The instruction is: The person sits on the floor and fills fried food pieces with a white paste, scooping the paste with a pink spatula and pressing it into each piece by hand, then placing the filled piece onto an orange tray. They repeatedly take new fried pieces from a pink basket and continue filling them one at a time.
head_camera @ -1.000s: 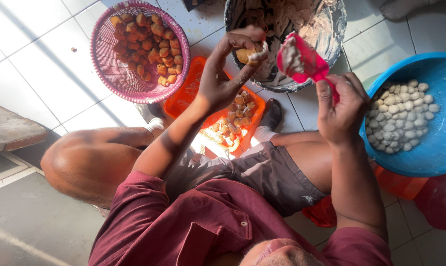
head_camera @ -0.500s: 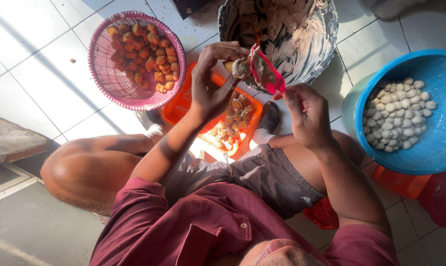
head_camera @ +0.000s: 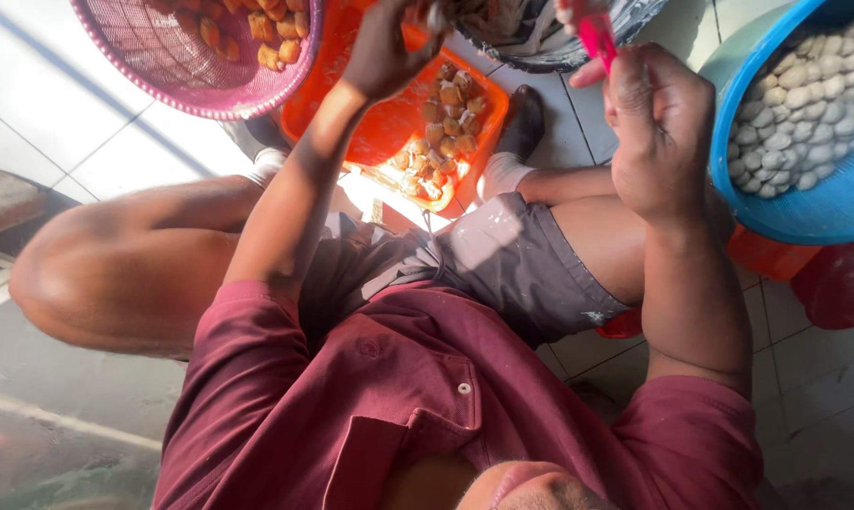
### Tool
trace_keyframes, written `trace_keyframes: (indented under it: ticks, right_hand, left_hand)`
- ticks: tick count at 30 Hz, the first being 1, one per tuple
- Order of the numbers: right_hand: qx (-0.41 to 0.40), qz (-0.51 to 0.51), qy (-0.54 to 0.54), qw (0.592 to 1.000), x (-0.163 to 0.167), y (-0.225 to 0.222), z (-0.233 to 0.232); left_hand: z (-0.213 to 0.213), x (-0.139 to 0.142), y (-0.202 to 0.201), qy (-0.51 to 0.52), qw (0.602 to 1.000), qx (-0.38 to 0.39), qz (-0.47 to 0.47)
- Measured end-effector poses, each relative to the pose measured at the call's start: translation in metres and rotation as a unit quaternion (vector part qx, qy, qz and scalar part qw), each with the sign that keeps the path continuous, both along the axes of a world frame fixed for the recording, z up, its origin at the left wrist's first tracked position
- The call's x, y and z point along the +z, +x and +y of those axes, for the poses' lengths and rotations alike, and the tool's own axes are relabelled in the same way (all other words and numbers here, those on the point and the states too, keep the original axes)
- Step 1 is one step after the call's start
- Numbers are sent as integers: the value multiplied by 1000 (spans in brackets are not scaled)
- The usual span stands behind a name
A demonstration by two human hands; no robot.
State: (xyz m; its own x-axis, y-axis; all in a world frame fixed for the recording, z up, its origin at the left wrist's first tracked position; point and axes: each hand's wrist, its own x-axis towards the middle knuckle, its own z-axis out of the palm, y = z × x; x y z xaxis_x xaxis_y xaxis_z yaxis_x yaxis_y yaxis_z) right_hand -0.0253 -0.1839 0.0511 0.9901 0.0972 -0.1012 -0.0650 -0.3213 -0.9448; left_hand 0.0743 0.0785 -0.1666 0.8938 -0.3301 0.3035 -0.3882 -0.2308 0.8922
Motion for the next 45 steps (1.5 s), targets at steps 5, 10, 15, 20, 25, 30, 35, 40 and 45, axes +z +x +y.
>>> trace_keyframes:
  ticks: [5, 10, 15, 20, 25, 30, 35, 40, 45]
  right_hand:
    - [-2, 21, 48, 999, 8, 7, 3]
    - [-28, 75, 166, 983, 7, 9, -2]
    - [-89, 101, 253, 958, 14, 16, -11]
    - [-137, 81, 275, 948, 17, 43, -24]
    - [-152, 138, 259, 944, -2, 100, -36]
    - [-97, 215, 94, 967, -56, 173, -17]
    - [120, 23, -354, 927, -118, 233, 34]
    - [18, 81, -387, 918, -160, 272, 113]
    - [-8, 14, -399, 917, -214, 305, 148]
  left_hand:
    - [21, -57, -57, 251, 936, -52, 240]
    - [21, -66, -73, 280, 922, -54, 261]
    - [22, -55, -43, 138, 970, 18, 201]
    - [28, -43, -19, 24, 963, 72, 258]
    - [29, -28, -2, -51, 962, 82, 257]
    - [33, -6, 24, -95, 936, 118, 317]
    - [39, 12, 46, -85, 943, 158, 280]
    - [42, 24, 60, -113, 950, 161, 243]
    - [28, 26, 72, -35, 909, 147, 389]
